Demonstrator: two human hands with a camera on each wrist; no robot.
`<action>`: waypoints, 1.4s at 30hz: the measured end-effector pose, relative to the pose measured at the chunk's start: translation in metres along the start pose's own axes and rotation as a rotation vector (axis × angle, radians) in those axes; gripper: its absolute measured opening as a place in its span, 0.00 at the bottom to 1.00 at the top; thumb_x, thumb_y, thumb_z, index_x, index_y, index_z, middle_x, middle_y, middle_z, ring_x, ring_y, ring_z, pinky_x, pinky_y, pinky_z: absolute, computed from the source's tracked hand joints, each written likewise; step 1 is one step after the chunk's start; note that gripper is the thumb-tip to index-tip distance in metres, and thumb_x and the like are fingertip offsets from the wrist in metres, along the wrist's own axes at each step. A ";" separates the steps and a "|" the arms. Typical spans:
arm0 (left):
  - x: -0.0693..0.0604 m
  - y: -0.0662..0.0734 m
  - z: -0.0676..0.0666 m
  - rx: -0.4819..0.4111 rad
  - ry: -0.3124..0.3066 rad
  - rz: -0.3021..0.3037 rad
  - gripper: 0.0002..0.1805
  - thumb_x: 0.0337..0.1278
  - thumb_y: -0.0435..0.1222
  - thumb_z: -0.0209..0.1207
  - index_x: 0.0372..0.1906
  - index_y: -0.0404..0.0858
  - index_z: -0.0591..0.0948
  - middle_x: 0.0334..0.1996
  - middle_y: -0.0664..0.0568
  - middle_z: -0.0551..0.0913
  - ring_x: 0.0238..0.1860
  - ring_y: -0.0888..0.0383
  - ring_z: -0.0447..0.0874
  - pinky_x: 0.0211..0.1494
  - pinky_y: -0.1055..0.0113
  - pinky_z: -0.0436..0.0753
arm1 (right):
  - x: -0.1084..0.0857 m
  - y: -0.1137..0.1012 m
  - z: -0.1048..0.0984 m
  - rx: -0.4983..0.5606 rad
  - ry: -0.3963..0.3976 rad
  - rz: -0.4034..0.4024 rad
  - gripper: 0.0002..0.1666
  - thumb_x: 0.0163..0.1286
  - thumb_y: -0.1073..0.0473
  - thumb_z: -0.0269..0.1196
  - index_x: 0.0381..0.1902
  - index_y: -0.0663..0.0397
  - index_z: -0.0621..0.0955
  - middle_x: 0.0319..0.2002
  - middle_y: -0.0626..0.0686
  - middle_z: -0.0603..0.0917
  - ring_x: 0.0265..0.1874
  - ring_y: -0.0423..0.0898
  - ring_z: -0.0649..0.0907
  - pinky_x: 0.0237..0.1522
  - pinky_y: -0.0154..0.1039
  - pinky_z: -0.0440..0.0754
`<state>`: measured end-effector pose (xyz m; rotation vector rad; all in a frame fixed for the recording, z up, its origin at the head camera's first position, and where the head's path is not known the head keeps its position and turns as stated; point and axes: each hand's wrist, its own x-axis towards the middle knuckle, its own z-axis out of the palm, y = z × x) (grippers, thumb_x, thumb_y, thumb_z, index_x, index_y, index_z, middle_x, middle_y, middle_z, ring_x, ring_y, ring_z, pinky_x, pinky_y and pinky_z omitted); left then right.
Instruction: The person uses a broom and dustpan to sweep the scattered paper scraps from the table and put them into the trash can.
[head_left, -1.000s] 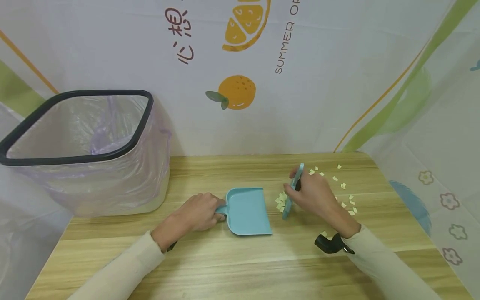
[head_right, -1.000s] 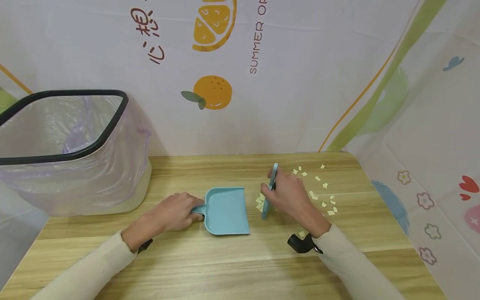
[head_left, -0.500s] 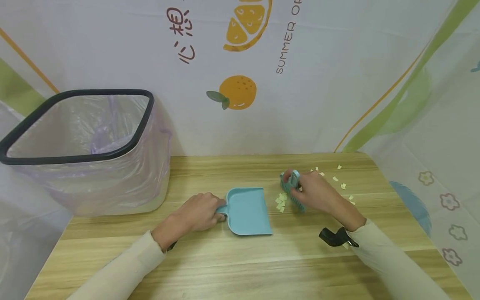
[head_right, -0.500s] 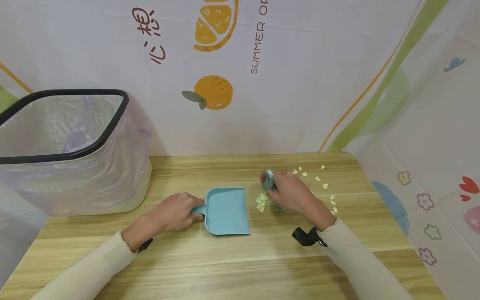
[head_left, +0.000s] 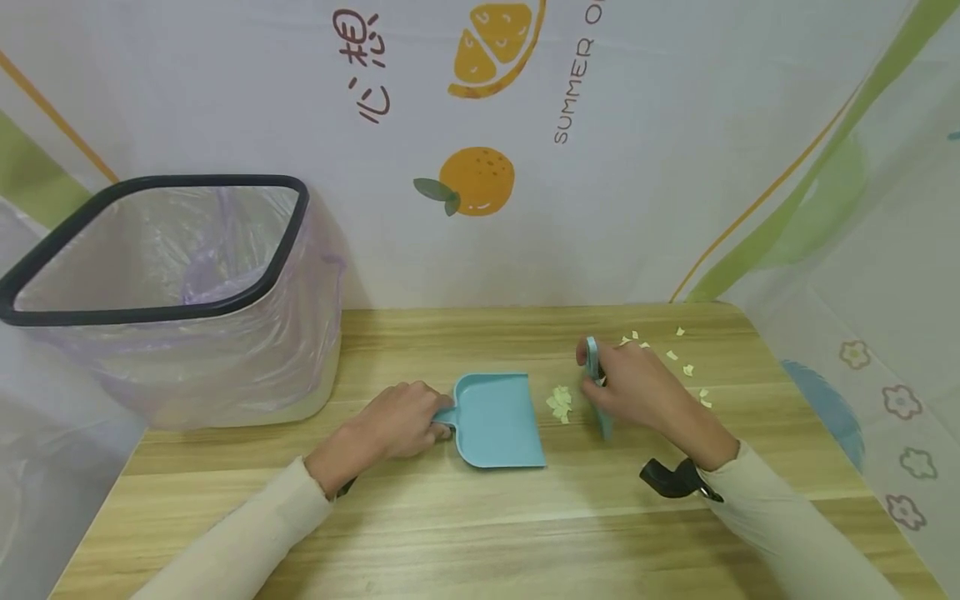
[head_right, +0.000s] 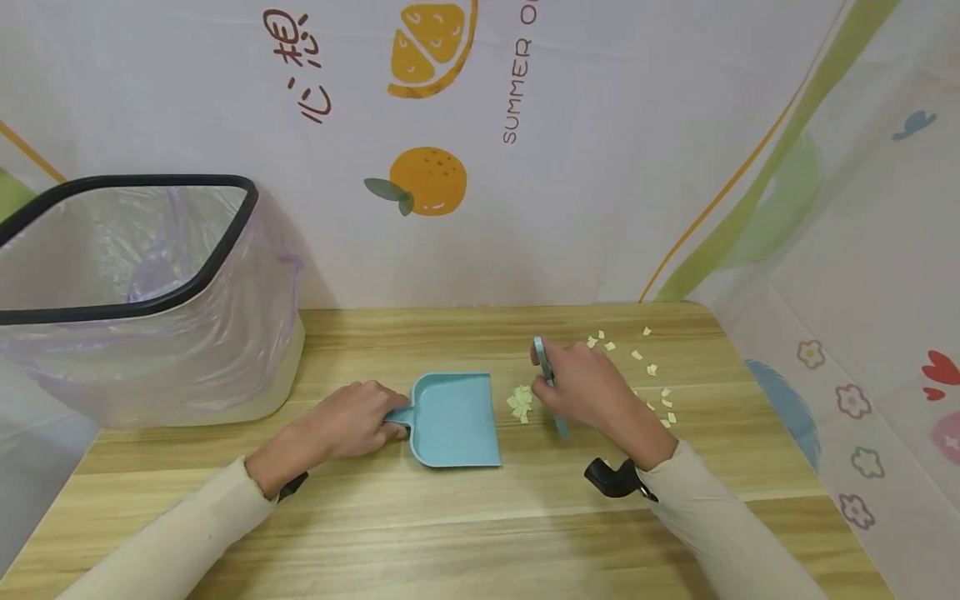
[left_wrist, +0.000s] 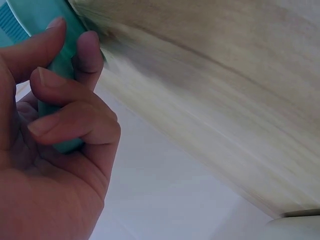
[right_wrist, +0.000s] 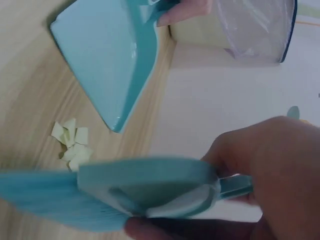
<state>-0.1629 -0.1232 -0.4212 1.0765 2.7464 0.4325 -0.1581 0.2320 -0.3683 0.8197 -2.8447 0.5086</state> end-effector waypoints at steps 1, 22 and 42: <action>0.000 0.000 0.000 -0.001 -0.001 -0.001 0.09 0.71 0.37 0.72 0.36 0.41 0.83 0.22 0.59 0.70 0.24 0.62 0.69 0.28 0.67 0.70 | 0.000 0.000 0.001 -0.002 0.000 0.001 0.09 0.68 0.64 0.62 0.46 0.55 0.81 0.17 0.40 0.68 0.17 0.37 0.64 0.21 0.38 0.66; 0.001 0.001 -0.001 -0.017 -0.003 -0.008 0.07 0.71 0.36 0.72 0.37 0.40 0.84 0.22 0.59 0.69 0.24 0.63 0.67 0.27 0.68 0.69 | 0.015 -0.018 0.024 0.215 -0.023 -0.015 0.13 0.71 0.61 0.59 0.50 0.53 0.84 0.16 0.39 0.71 0.16 0.33 0.66 0.22 0.36 0.67; 0.002 0.001 0.000 0.002 0.013 -0.005 0.07 0.69 0.36 0.73 0.42 0.37 0.87 0.23 0.57 0.73 0.27 0.60 0.72 0.32 0.62 0.75 | 0.022 -0.030 0.022 0.223 0.053 0.007 0.15 0.71 0.60 0.59 0.52 0.56 0.84 0.20 0.40 0.82 0.17 0.35 0.73 0.22 0.37 0.72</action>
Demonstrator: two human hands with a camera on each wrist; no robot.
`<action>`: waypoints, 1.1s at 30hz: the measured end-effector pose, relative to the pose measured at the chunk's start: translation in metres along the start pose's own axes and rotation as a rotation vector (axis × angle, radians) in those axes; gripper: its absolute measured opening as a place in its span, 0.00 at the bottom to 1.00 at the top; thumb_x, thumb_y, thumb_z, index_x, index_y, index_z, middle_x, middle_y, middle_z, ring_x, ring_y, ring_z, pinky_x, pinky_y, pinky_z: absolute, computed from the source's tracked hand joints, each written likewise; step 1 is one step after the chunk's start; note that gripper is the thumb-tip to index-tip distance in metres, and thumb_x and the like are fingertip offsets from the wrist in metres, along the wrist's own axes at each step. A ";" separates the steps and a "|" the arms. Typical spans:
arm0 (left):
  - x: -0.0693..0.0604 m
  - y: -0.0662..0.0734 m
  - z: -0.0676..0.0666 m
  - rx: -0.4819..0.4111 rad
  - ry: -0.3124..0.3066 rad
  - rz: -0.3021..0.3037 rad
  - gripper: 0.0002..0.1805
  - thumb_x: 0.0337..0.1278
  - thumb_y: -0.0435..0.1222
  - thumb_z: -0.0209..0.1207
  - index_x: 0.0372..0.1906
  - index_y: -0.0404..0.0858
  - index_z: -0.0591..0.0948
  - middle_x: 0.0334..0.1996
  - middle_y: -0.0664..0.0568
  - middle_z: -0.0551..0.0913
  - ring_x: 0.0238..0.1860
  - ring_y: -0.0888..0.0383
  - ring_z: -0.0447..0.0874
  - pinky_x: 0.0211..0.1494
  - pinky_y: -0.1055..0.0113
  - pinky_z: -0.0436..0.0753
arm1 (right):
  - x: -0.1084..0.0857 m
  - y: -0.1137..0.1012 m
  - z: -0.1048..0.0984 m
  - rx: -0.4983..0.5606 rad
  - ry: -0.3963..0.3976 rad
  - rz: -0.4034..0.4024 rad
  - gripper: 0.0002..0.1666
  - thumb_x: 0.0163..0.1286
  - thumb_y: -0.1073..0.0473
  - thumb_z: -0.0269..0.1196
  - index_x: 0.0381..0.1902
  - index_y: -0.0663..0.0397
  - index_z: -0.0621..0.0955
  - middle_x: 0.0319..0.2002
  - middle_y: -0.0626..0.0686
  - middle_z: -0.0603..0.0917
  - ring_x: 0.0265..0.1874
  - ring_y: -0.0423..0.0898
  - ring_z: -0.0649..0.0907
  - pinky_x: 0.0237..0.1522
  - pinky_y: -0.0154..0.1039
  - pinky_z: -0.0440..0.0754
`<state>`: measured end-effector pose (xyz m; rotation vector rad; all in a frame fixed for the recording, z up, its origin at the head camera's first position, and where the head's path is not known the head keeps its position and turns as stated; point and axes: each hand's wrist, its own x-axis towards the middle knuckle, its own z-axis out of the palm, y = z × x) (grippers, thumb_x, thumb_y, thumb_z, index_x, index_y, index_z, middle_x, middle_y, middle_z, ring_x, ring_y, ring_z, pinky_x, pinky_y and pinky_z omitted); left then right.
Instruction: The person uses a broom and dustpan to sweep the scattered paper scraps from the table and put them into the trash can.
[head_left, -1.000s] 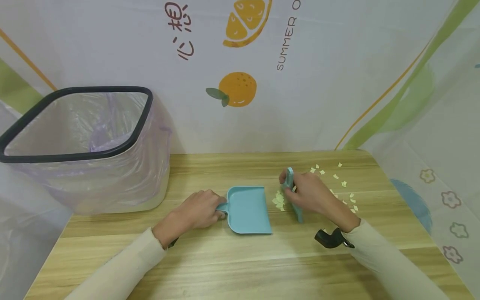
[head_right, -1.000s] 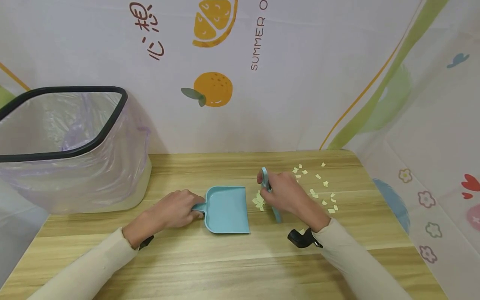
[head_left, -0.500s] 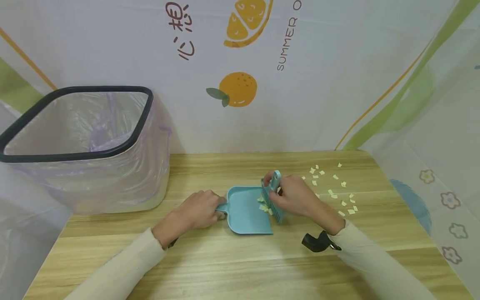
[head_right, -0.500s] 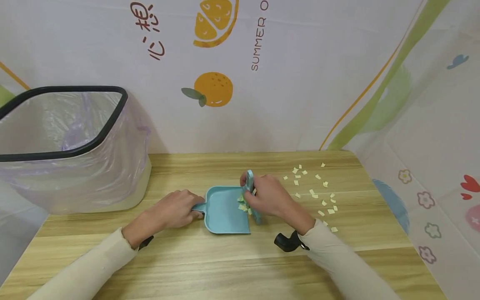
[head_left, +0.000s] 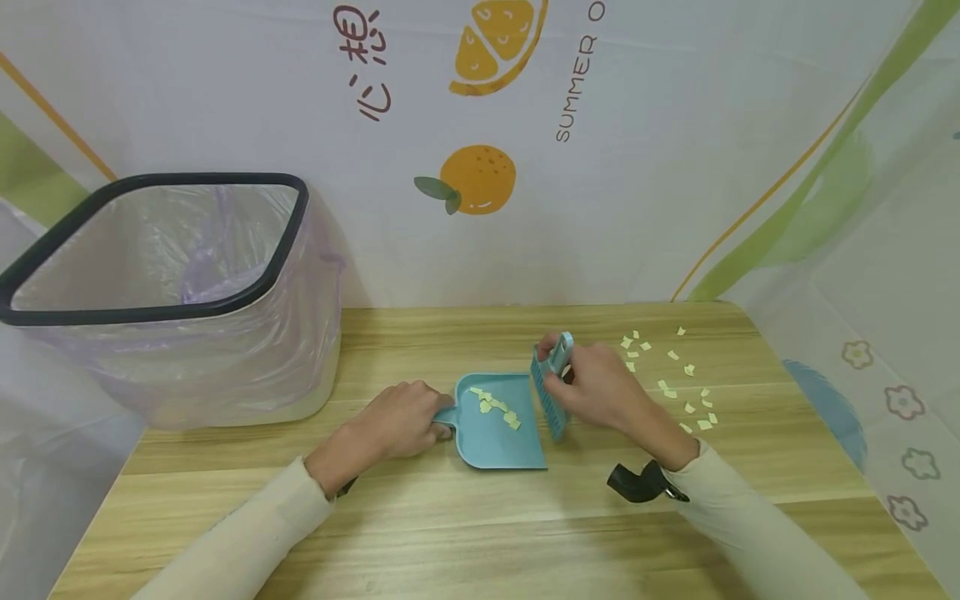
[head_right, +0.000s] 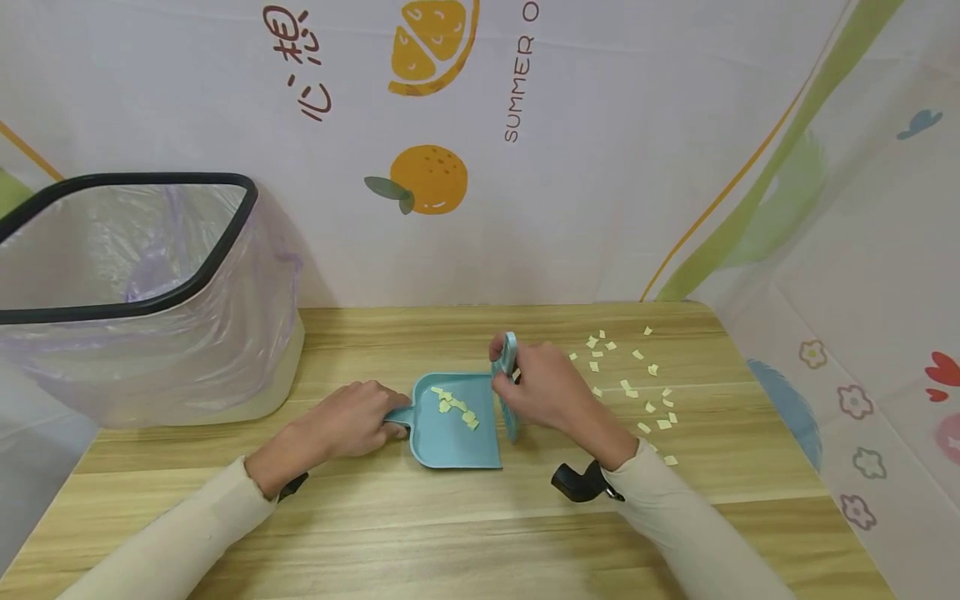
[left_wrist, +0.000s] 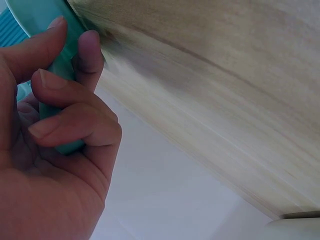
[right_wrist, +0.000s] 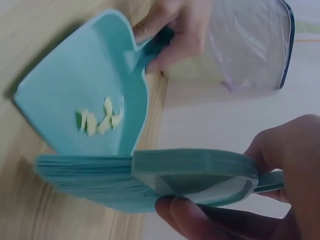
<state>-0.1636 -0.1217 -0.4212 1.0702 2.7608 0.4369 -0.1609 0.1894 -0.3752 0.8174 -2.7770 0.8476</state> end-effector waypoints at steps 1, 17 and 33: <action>0.000 0.000 0.000 0.001 -0.001 0.000 0.07 0.69 0.35 0.73 0.43 0.37 0.87 0.24 0.56 0.73 0.27 0.59 0.72 0.32 0.62 0.75 | -0.001 0.002 -0.001 -0.009 0.002 0.003 0.15 0.71 0.60 0.59 0.52 0.56 0.83 0.21 0.41 0.82 0.16 0.35 0.72 0.22 0.37 0.72; 0.000 0.000 0.001 0.004 0.004 -0.008 0.07 0.70 0.36 0.73 0.43 0.37 0.87 0.23 0.57 0.72 0.26 0.60 0.71 0.31 0.63 0.74 | 0.001 -0.007 0.022 0.091 -0.003 -0.034 0.13 0.71 0.63 0.61 0.52 0.57 0.84 0.18 0.40 0.76 0.16 0.33 0.68 0.21 0.35 0.69; -0.001 0.000 0.001 -0.002 0.007 0.004 0.06 0.69 0.35 0.73 0.42 0.37 0.87 0.23 0.57 0.72 0.27 0.60 0.72 0.31 0.63 0.75 | 0.016 0.014 0.000 0.046 0.025 -0.053 0.12 0.78 0.65 0.61 0.56 0.56 0.83 0.38 0.56 0.91 0.25 0.40 0.84 0.25 0.38 0.80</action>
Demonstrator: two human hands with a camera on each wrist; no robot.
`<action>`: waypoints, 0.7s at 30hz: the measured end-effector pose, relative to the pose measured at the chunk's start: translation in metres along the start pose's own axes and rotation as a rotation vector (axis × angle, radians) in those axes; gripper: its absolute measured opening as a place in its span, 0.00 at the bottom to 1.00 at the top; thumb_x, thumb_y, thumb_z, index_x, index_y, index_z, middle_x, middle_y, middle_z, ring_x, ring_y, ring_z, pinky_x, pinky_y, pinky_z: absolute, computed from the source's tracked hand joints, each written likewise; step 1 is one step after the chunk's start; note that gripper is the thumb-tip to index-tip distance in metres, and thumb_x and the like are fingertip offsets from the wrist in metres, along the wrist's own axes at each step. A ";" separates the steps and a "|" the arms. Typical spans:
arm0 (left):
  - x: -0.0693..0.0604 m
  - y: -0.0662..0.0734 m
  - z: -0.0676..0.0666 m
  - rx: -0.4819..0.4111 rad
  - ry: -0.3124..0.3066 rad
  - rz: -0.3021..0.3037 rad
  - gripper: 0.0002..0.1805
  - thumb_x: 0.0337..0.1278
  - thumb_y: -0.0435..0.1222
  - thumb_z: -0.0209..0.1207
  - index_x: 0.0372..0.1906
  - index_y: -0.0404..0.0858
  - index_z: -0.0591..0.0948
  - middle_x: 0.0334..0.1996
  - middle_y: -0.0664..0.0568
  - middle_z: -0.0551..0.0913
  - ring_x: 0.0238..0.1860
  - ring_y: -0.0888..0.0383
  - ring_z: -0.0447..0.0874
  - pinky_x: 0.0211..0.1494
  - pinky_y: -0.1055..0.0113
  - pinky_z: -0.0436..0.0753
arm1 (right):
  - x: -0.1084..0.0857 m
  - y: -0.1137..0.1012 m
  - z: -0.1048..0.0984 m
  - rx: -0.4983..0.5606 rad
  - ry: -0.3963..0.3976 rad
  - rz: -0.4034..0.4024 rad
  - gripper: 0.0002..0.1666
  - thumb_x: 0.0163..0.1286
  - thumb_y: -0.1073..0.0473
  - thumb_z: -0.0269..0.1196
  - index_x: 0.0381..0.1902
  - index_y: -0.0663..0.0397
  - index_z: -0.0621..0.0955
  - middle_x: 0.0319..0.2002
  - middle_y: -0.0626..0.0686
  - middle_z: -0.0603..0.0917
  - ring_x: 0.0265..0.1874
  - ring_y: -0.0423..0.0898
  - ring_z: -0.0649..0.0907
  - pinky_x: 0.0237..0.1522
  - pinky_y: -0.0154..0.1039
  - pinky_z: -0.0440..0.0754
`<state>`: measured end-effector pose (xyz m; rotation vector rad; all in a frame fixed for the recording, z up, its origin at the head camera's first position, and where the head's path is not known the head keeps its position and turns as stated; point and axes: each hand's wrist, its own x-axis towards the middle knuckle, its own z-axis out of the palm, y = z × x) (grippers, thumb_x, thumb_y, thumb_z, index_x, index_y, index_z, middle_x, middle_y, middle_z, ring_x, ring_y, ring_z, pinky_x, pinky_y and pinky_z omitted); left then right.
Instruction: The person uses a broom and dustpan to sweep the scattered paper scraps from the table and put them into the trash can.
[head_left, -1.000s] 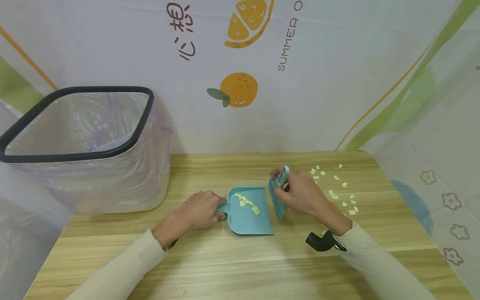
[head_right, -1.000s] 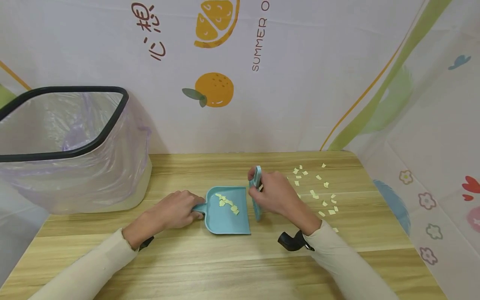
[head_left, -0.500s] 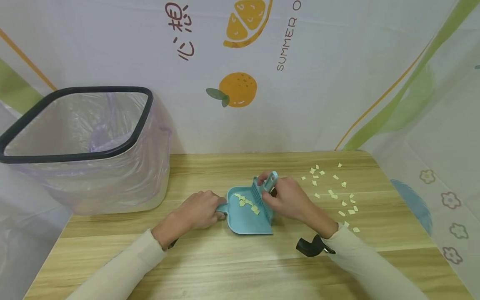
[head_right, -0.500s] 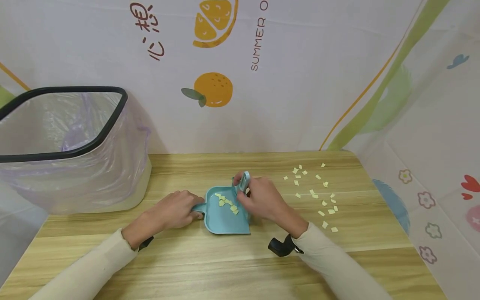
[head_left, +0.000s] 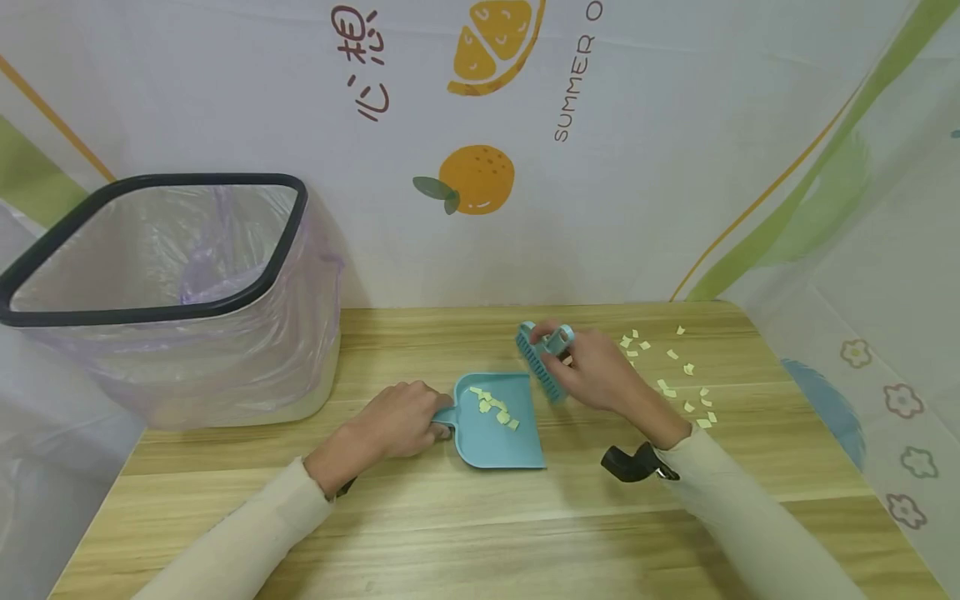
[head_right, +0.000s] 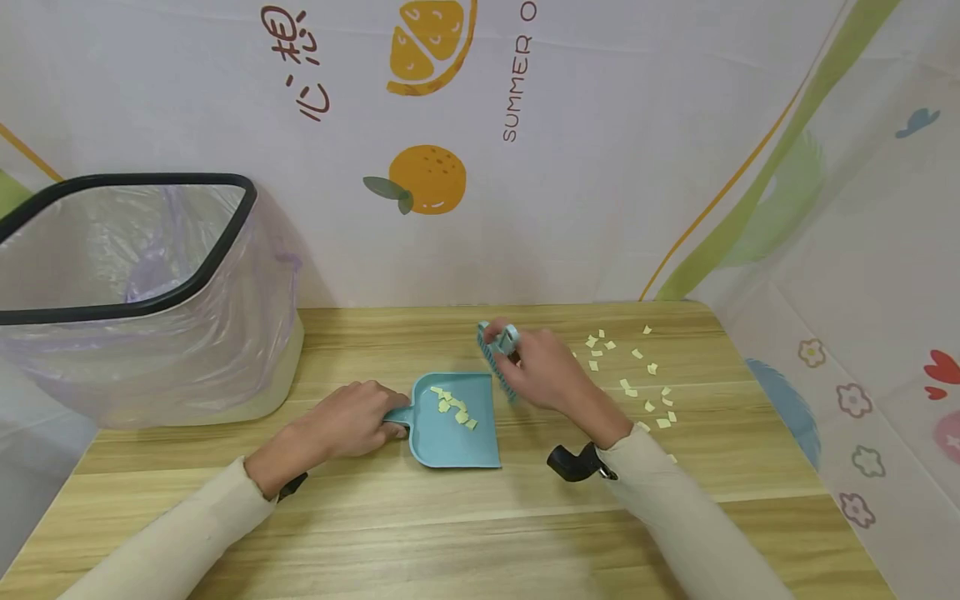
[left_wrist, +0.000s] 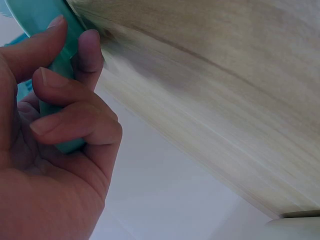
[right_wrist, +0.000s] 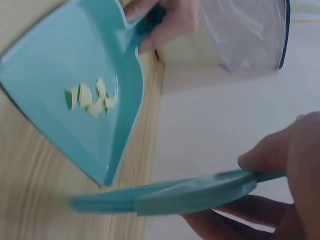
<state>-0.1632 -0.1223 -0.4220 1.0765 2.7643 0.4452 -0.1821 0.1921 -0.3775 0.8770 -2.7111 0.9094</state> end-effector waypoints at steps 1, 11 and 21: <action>0.000 0.000 0.000 0.001 0.000 0.000 0.06 0.69 0.35 0.73 0.42 0.37 0.87 0.23 0.57 0.72 0.26 0.60 0.72 0.31 0.63 0.75 | 0.002 0.002 0.000 -0.029 -0.006 -0.023 0.12 0.79 0.65 0.62 0.56 0.55 0.84 0.37 0.55 0.91 0.23 0.40 0.82 0.26 0.39 0.79; 0.001 0.000 0.000 0.011 -0.011 -0.003 0.08 0.71 0.37 0.73 0.45 0.37 0.88 0.24 0.56 0.74 0.27 0.60 0.73 0.32 0.63 0.76 | 0.017 0.009 0.012 -0.089 -0.095 -0.164 0.11 0.77 0.66 0.69 0.54 0.50 0.86 0.47 0.56 0.93 0.25 0.42 0.79 0.31 0.44 0.80; 0.000 -0.001 0.000 0.014 -0.005 0.001 0.08 0.70 0.37 0.74 0.43 0.38 0.87 0.23 0.57 0.72 0.26 0.60 0.71 0.30 0.64 0.74 | 0.010 0.009 0.001 0.157 -0.229 -0.124 0.13 0.79 0.70 0.65 0.57 0.58 0.84 0.46 0.56 0.91 0.30 0.43 0.81 0.33 0.42 0.82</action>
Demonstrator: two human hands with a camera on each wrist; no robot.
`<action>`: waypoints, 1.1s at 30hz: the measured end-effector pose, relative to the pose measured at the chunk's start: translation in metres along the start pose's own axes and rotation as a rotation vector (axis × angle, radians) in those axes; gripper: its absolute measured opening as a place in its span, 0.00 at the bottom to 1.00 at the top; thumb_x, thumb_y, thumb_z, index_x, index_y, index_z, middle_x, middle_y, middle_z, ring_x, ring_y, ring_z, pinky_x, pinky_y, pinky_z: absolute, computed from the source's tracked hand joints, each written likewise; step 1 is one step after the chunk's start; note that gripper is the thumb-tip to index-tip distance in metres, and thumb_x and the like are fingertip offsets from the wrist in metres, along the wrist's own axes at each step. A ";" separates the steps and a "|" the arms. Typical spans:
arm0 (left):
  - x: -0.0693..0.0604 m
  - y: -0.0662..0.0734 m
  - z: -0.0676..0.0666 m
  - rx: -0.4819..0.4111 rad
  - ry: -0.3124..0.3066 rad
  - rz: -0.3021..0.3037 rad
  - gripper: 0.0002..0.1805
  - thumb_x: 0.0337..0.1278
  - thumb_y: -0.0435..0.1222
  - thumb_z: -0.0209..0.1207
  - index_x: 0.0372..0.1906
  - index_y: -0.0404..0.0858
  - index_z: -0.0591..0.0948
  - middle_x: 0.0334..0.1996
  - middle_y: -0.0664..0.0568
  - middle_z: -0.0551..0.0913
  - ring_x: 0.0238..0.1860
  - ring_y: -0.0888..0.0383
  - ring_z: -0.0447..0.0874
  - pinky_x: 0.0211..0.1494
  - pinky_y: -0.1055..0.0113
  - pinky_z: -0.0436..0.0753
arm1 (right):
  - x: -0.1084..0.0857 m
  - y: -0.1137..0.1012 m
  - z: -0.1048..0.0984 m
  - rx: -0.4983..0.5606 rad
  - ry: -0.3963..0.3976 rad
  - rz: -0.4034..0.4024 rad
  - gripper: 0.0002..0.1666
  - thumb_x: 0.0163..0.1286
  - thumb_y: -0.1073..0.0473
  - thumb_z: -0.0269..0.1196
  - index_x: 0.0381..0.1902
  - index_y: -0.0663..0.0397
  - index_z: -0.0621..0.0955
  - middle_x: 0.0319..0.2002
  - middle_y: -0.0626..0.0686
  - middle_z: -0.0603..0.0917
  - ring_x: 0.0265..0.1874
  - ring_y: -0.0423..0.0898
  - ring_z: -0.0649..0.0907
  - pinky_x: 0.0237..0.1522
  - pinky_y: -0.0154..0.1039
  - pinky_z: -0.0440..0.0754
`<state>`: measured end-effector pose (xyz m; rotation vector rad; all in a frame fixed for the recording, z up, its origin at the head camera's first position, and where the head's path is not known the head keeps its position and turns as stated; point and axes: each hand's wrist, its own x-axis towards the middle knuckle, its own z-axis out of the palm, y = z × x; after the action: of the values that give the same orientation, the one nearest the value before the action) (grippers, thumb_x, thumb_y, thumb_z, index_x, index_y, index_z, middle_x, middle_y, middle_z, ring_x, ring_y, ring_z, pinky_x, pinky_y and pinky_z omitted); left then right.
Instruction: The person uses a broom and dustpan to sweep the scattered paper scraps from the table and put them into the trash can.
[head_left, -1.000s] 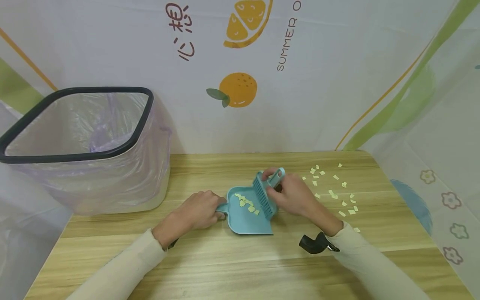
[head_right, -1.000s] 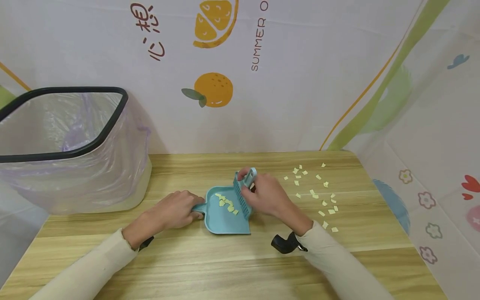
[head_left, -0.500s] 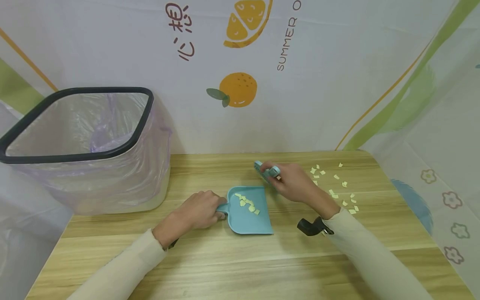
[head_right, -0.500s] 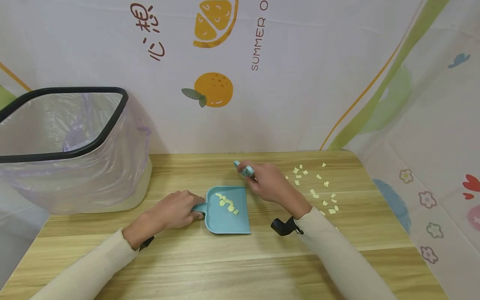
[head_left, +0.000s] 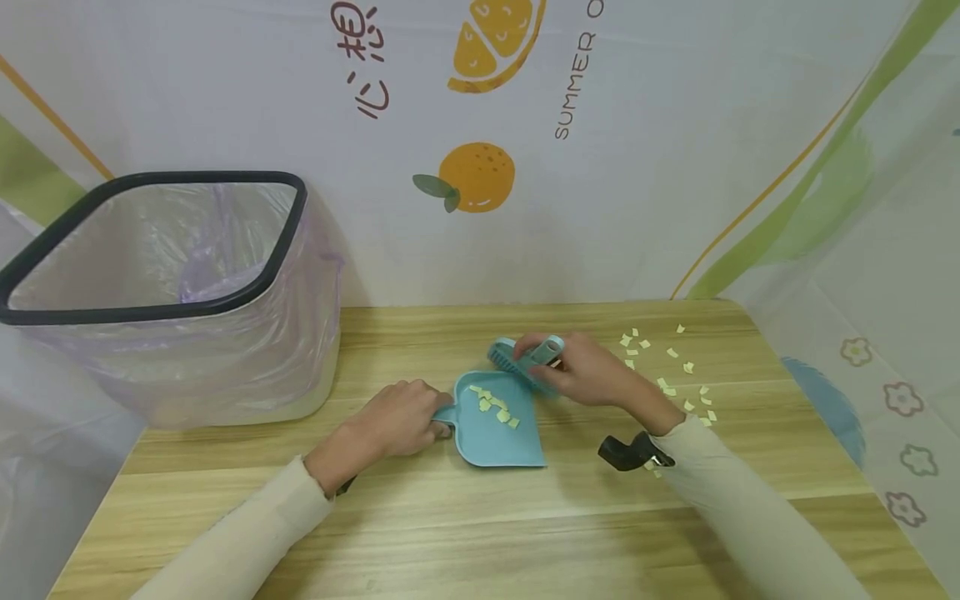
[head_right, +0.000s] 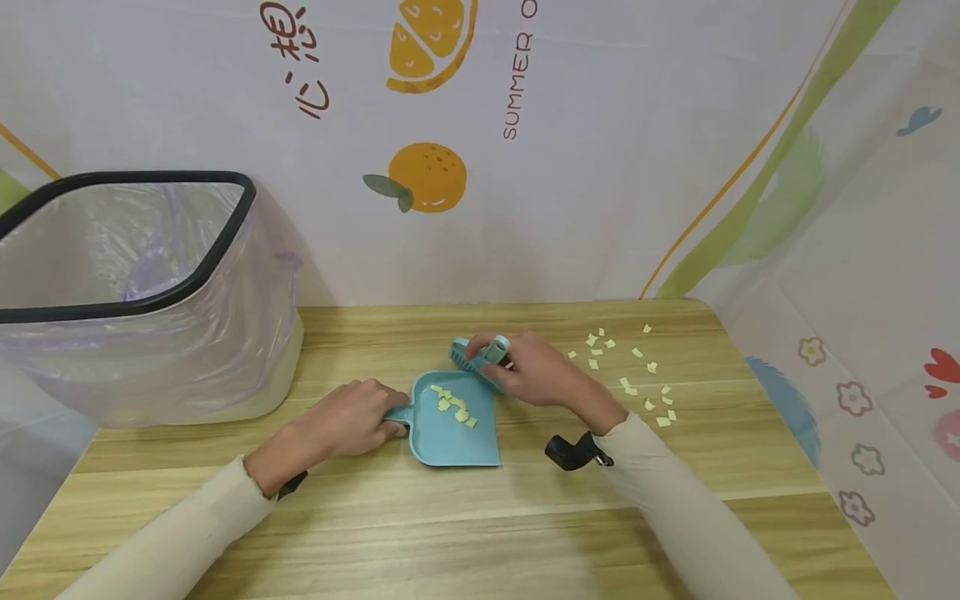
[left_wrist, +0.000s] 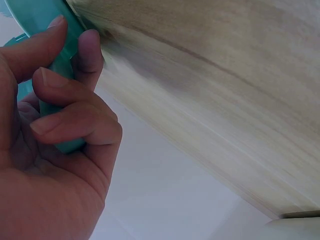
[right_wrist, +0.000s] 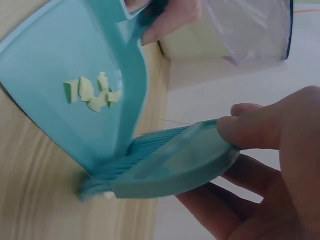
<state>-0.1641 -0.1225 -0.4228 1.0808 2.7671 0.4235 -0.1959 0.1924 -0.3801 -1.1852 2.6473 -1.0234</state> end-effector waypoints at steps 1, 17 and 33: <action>0.000 0.000 0.000 0.000 0.001 0.001 0.08 0.70 0.37 0.74 0.43 0.38 0.87 0.23 0.57 0.72 0.26 0.60 0.71 0.30 0.64 0.74 | -0.001 -0.001 -0.003 0.021 -0.001 0.014 0.13 0.79 0.70 0.65 0.57 0.58 0.84 0.48 0.57 0.91 0.34 0.45 0.84 0.35 0.43 0.84; -0.001 0.000 0.000 -0.018 -0.006 -0.009 0.07 0.70 0.36 0.73 0.43 0.38 0.87 0.23 0.57 0.73 0.26 0.60 0.71 0.30 0.64 0.73 | -0.001 0.004 -0.016 -0.263 0.126 0.098 0.11 0.77 0.66 0.61 0.54 0.54 0.85 0.22 0.48 0.83 0.17 0.40 0.73 0.22 0.40 0.72; 0.000 -0.001 0.000 -0.030 0.004 -0.001 0.06 0.70 0.36 0.73 0.39 0.39 0.86 0.21 0.58 0.69 0.25 0.61 0.69 0.29 0.65 0.71 | -0.008 -0.016 -0.005 -0.190 0.033 0.164 0.13 0.68 0.62 0.64 0.50 0.54 0.86 0.21 0.41 0.79 0.18 0.36 0.68 0.24 0.38 0.70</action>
<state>-0.1642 -0.1232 -0.4226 1.0730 2.7555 0.4663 -0.1816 0.1927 -0.3686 -0.9665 2.8641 -0.7867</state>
